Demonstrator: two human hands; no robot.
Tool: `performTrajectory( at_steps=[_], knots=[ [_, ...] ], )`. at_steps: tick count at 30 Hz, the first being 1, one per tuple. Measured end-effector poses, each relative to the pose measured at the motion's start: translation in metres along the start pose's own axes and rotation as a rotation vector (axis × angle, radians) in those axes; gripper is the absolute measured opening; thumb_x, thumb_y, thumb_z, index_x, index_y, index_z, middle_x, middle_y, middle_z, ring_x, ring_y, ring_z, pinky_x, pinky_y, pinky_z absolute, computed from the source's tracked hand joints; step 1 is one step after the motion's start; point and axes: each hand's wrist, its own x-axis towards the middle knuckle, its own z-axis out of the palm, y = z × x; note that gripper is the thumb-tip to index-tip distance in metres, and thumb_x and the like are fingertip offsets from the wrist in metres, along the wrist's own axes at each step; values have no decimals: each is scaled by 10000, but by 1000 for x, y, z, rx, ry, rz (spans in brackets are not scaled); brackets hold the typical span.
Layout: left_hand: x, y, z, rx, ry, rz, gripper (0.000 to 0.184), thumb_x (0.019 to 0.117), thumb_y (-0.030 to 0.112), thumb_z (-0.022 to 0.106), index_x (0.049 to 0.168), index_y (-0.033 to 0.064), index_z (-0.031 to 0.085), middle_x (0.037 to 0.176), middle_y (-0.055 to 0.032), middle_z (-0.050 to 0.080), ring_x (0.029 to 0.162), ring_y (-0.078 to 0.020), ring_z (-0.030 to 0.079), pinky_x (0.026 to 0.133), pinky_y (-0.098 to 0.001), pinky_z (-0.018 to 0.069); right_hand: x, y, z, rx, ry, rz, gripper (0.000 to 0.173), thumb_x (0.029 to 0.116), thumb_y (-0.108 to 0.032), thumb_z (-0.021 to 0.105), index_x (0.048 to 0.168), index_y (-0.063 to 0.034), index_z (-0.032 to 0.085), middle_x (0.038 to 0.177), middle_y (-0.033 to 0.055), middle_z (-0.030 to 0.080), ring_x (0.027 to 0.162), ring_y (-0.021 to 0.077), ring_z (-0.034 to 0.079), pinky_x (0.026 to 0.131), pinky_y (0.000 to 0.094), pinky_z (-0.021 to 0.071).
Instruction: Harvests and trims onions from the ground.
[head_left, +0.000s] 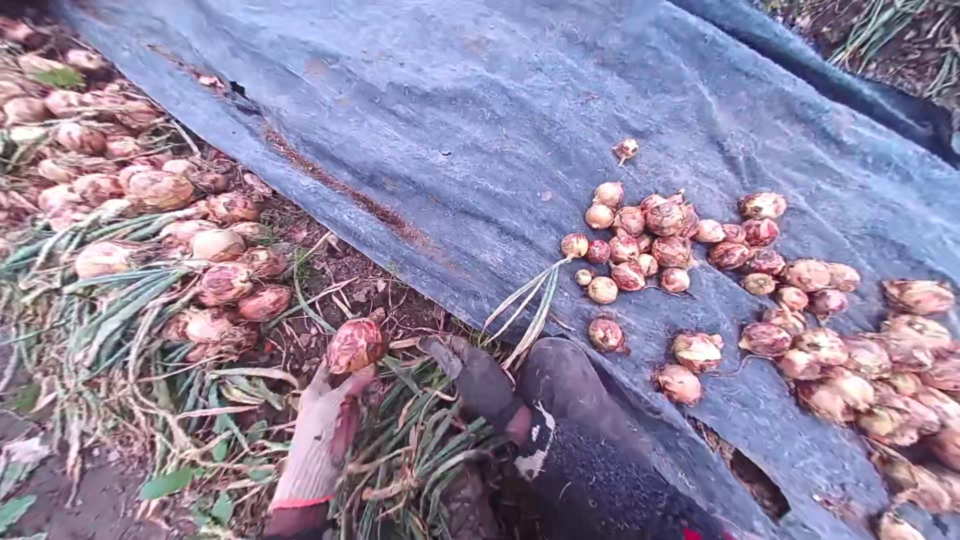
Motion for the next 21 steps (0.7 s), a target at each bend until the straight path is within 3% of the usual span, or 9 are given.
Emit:
performTrajectory(
  at_steps=[1, 3, 4, 6, 10, 14, 16, 18, 21],
  knots=[
    [-2, 15, 8, 214, 9, 77, 634, 820, 203, 817, 1383, 65, 561, 950, -116, 732, 655, -206, 703, 567, -394, 626, 5, 5, -2, -23, -52, 26, 607, 1043, -598, 388, 1367, -136, 614, 1214, 120, 700, 1118, 245, 673, 989, 541, 523],
    [-13, 39, 26, 687, 24, 273, 628, 846, 499, 764, 1338, 127, 648, 1039, -48, 752, 798, -171, 727, 723, -449, 626, 1, 0, -3, 190, -190, 24, 588, 1072, -532, 368, 1427, -111, 572, 1214, 94, 687, 1073, 165, 663, 963, 400, 543],
    [-19, 44, 36, 859, 4, 405, 564, 893, 559, 690, 1252, 125, 706, 1043, -57, 760, 844, -193, 732, 759, -504, 606, -2, -6, 2, 385, -186, 70, 573, 1072, -558, 332, 1291, -110, 614, 946, 43, 661, 790, 111, 636, 714, 310, 558],
    [-31, 45, 56, 1112, -111, 677, 428, 968, 542, 558, 1064, 192, 785, 1011, -16, 780, 881, -205, 747, 757, -529, 594, -5, -11, 4, 788, -239, 311, 650, 1029, -690, 227, 1005, -138, 570, 657, 8, 561, 491, 92, 530, 442, 249, 470],
    [-37, 43, 90, 1085, -361, 851, 319, 1003, 344, 524, 1145, 171, 751, 1098, -12, 748, 982, -174, 731, 806, -438, 616, -12, -44, -34, 1073, -129, 547, 722, 1002, -727, 114, 927, -151, 543, 612, 11, 509, 466, 105, 509, 413, 246, 458],
    [14, 88, 141, 717, -330, 861, 229, 1007, 248, 587, 1101, 111, 745, 1149, -22, 733, 1033, -70, 696, 919, -293, 589, -19, -50, -79, 1284, -115, 150, 761, 1022, -678, 86, 933, -105, 579, 685, 34, 572, 539, 122, 566, 458, 241, 476],
    [59, 126, 174, 708, -146, 846, 279, 1029, 228, 546, 1167, 49, 709, 1133, -109, 724, 983, -172, 707, 892, -400, 583, -41, -73, -102, 1428, -33, -237, 687, 1027, -657, 227, 954, -108, 634, 653, 38, 598, 506, 140, 595, 455, 261, 510],
    [104, 151, 199, 769, -59, 741, 336, 1043, 245, 521, 1289, 52, 642, 1163, -172, 708, 1013, -298, 708, 905, -554, 557, -66, -90, -132, 1378, 156, -645, 654, 1012, -669, 355, 1119, -86, 633, 713, 57, 622, 551, 176, 630, 499, 320, 557],
    [110, 141, 248, 794, -292, 694, 440, 1008, 430, 609, 1319, 121, 644, 1177, -143, 696, 978, -295, 706, 864, -577, 572, -92, -75, -151, 982, 543, -762, 647, 1010, -667, 390, 1364, -145, 533, 808, 68, 649, 561, 166, 611, 492, 328, 559]
  ],
)
